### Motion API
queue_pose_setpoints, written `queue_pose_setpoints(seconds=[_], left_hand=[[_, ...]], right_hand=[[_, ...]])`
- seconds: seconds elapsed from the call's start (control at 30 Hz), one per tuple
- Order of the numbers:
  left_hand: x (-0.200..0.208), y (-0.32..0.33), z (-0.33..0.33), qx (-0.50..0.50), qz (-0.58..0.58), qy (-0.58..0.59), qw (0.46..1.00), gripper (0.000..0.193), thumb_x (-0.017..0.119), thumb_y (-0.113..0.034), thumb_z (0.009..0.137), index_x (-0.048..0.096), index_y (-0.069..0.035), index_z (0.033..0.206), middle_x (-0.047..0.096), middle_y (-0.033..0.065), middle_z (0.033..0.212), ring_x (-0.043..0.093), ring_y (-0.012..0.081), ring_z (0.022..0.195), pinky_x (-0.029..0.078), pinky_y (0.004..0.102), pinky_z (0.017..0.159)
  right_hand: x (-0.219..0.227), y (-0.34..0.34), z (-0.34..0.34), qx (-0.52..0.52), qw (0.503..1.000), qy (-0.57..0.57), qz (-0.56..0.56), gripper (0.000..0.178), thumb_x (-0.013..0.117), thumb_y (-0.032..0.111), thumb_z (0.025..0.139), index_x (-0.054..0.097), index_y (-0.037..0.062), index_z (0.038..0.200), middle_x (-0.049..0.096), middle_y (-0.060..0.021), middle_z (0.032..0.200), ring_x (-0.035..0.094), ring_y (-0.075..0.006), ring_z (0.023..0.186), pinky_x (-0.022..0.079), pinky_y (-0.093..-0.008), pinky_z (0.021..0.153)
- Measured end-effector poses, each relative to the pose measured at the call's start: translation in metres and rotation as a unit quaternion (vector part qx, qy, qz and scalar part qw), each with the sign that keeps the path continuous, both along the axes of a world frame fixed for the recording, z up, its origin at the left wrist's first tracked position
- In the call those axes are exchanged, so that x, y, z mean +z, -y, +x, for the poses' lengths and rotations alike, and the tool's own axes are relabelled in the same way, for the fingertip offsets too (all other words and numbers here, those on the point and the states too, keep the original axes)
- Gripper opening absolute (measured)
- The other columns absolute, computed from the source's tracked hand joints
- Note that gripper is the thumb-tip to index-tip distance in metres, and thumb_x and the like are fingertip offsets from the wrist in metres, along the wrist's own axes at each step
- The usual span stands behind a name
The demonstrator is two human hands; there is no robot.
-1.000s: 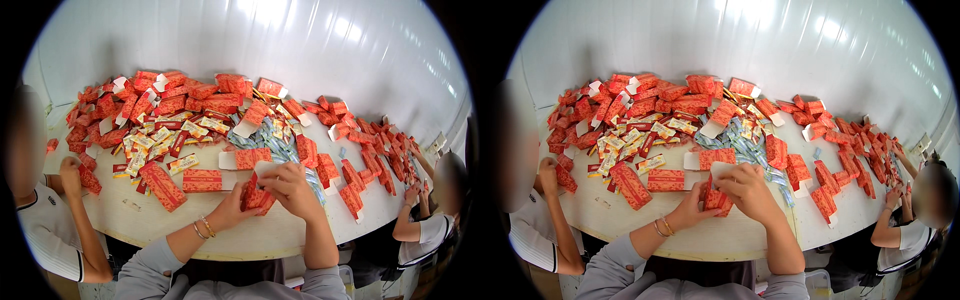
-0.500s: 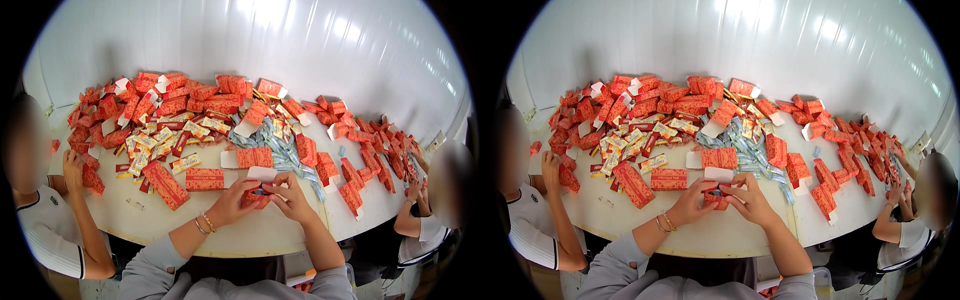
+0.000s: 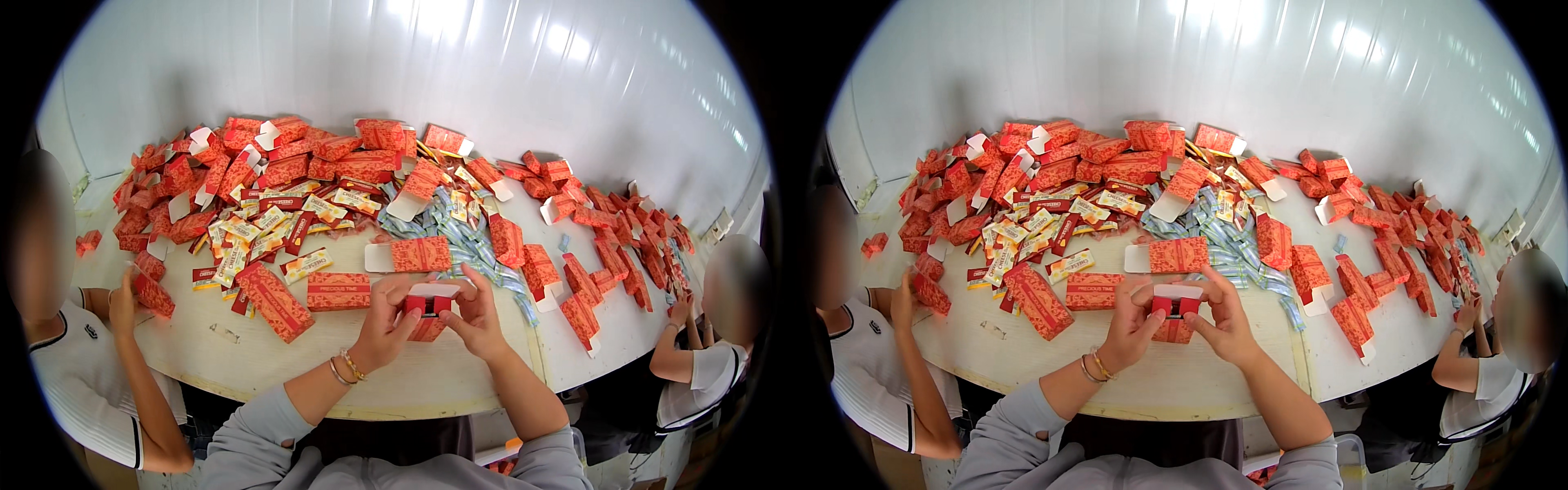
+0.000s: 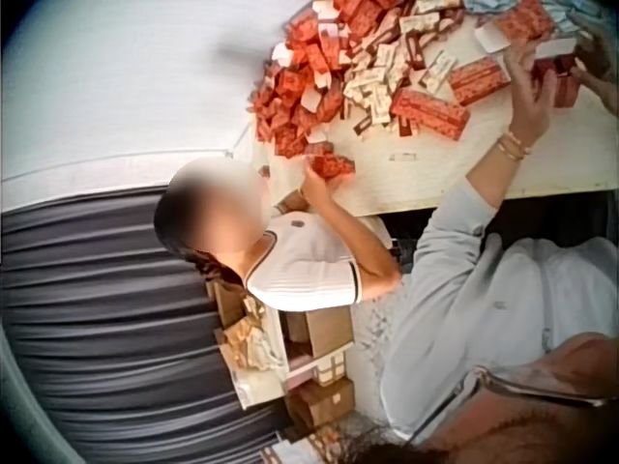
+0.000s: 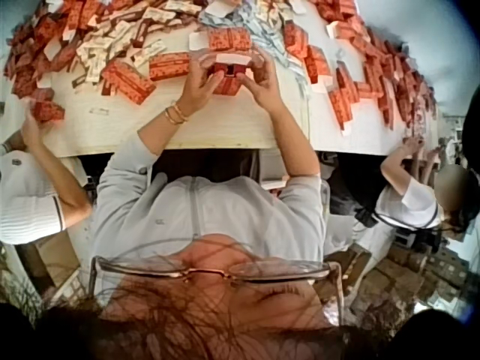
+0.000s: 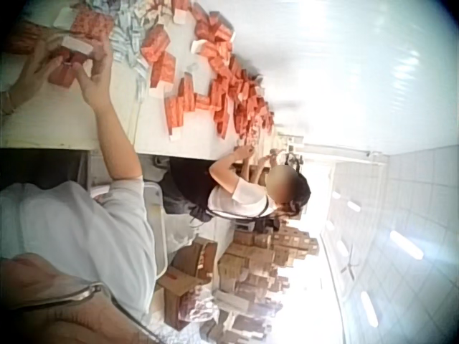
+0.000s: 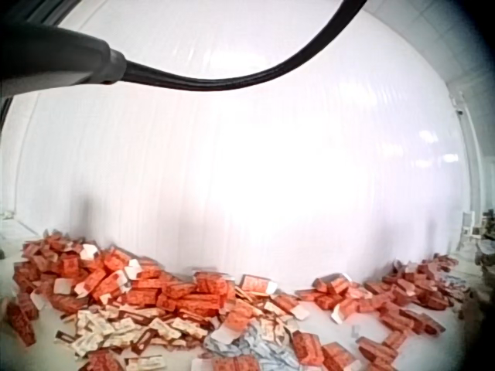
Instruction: The person repeatedly picks up small red patterned boxes, opens them, inserts small sachets, and closes the flaps. They place the finished boxes into a clear plastic bin below the table. The person also occasionally moves loose sachets and empty boxes on the table to clear space.
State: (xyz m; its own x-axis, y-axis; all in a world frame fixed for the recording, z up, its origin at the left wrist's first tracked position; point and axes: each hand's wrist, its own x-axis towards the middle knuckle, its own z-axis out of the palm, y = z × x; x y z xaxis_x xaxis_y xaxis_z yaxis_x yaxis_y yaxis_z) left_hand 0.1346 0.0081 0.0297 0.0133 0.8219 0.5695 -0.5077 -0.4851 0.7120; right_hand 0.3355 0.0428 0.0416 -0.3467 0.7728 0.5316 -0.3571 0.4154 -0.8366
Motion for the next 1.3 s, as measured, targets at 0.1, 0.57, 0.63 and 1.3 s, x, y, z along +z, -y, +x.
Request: queue_pose_setpoints(seconds=[0.1,0.57,0.63,1.3], left_hand=[[0.0,-0.008,-0.014,-0.016,0.019,-0.094,0.995,0.029,0.066,0.003,0.106,0.064,-0.003,0.134,0.063,0.0209,0.156,0.064,0.0261,0.142,0.051,0.0401,0.116],[0.001,-0.007,-0.023,0.044,0.088,-0.256,0.962,0.043,0.071,-0.032,0.111,0.061,-0.004,0.143,0.057,0.0265,0.162,0.059,0.0372,0.149,0.05,0.0464,0.12],[-0.002,-0.007,-0.02,0.05,0.09,-0.251,0.963,0.044,0.07,-0.032,0.112,0.059,-0.005,0.145,0.055,0.0276,0.163,0.058,0.0382,0.15,0.049,0.0468,0.121],[-0.008,-0.01,-0.024,0.137,0.202,-0.299,0.923,0.029,0.071,-0.009,0.108,0.06,-0.01,0.135,0.056,0.0272,0.162,0.063,0.041,0.144,0.054,0.0468,0.115]], right_hand=[[0.012,-0.003,0.009,-0.04,0.982,0.158,0.098,0.047,0.08,-0.004,0.095,0.074,0.0072,0.14,0.072,-0.0101,0.145,0.065,-0.0273,0.126,0.048,-0.0425,0.113],[0.02,0.002,0.012,-0.087,0.929,0.234,0.274,0.046,0.084,0.021,0.095,0.078,0.0057,0.138,0.074,-0.0152,0.141,0.072,-0.0335,0.115,0.058,-0.0438,0.099],[0.02,0.003,0.01,-0.086,0.924,0.228,0.296,0.044,0.081,0.02,0.098,0.078,0.0055,0.139,0.074,-0.0166,0.141,0.072,-0.0343,0.116,0.058,-0.0444,0.101],[0.01,0.009,0.012,-0.111,0.939,0.222,0.236,0.037,0.079,0.004,0.098,0.078,0.0055,0.135,0.073,-0.0195,0.144,0.074,-0.0371,0.128,0.062,-0.0408,0.103]])
